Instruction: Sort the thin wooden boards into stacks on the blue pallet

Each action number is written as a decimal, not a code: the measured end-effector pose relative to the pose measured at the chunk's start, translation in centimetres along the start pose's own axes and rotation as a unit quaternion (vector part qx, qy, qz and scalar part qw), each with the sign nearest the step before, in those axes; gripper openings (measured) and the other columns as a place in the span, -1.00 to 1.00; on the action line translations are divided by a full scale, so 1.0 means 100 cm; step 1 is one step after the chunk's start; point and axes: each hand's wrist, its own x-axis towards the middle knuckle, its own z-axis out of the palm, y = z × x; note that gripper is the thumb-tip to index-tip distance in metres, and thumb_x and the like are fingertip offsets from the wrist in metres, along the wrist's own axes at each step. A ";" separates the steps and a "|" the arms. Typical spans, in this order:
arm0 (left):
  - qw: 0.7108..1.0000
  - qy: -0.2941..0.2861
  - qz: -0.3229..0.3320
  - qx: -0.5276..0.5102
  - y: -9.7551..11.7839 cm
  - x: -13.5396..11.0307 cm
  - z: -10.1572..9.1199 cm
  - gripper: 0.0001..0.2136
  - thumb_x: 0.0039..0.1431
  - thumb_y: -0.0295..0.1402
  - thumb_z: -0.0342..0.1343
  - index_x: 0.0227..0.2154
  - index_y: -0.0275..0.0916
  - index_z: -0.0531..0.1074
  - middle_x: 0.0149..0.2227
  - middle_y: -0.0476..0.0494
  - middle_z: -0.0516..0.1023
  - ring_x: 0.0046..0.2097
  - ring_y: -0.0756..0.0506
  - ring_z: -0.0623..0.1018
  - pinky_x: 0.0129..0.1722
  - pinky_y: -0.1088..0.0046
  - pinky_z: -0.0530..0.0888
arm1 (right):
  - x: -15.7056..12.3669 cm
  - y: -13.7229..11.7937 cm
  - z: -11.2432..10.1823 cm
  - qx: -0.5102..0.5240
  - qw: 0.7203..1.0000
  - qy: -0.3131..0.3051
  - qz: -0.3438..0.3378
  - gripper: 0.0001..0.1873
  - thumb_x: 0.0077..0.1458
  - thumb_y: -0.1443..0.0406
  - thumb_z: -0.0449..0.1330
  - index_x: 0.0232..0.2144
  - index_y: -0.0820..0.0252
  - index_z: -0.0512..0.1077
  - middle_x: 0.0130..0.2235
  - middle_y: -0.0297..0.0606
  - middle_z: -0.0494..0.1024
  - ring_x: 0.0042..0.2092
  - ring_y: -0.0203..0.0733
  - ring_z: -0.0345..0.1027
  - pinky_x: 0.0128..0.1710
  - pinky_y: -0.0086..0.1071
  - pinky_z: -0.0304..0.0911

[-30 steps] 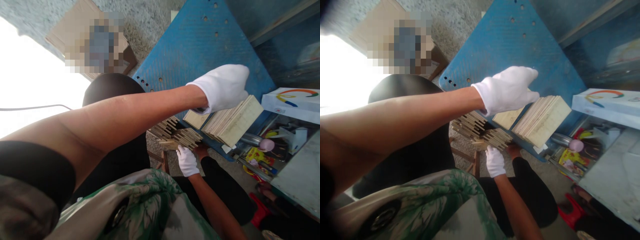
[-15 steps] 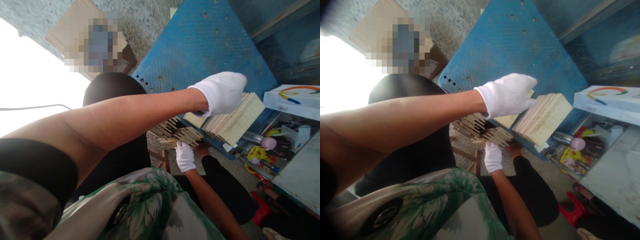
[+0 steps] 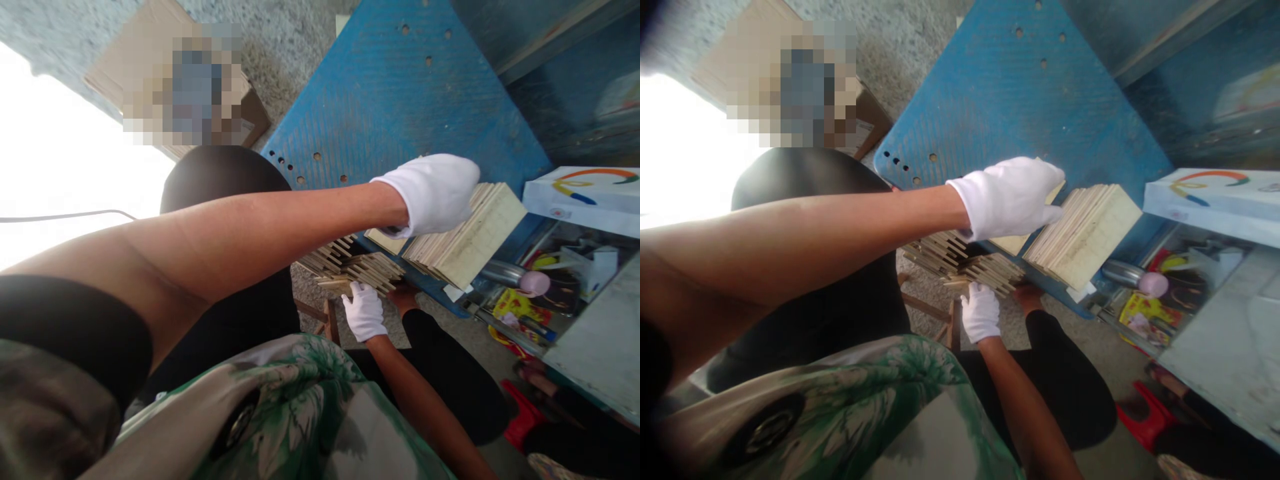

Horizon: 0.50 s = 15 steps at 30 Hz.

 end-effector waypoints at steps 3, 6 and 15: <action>1.000 -0.001 0.002 0.005 -0.001 0.001 0.002 -0.67 0.16 -0.33 -0.03 -0.07 -0.31 0.47 -0.09 -0.25 0.54 -0.03 -0.19 0.48 -0.11 0.39 0.36 | -0.001 -0.006 0.002 0.017 1.000 -0.017 -0.002 -0.70 0.14 0.10 0.14 -0.14 0.10 0.43 -0.11 -0.11 0.42 -0.13 -0.07 0.32 -0.25 -0.31 0.19; 1.000 -0.011 0.004 0.006 -0.001 0.001 0.002 -0.67 0.16 -0.33 -0.04 -0.08 -0.30 0.47 -0.11 -0.25 0.54 -0.04 -0.18 0.48 -0.12 0.39 0.36 | -0.003 -0.008 0.011 0.052 0.997 -0.058 -0.009 -0.67 0.13 0.07 0.15 -0.13 0.10 0.44 -0.06 -0.14 0.44 -0.12 -0.11 0.35 -0.22 -0.33 0.20; 0.999 -0.035 0.006 0.010 0.002 -0.001 -0.004 -0.67 0.19 -0.34 -0.04 -0.06 -0.30 0.48 -0.04 -0.29 0.51 0.00 -0.19 0.46 -0.10 0.39 0.34 | -0.001 0.001 0.019 0.000 0.996 0.052 -0.071 -0.62 0.26 0.19 0.01 0.08 0.16 0.34 -0.13 -0.06 0.46 -0.18 -0.09 0.36 -0.22 -0.30 0.17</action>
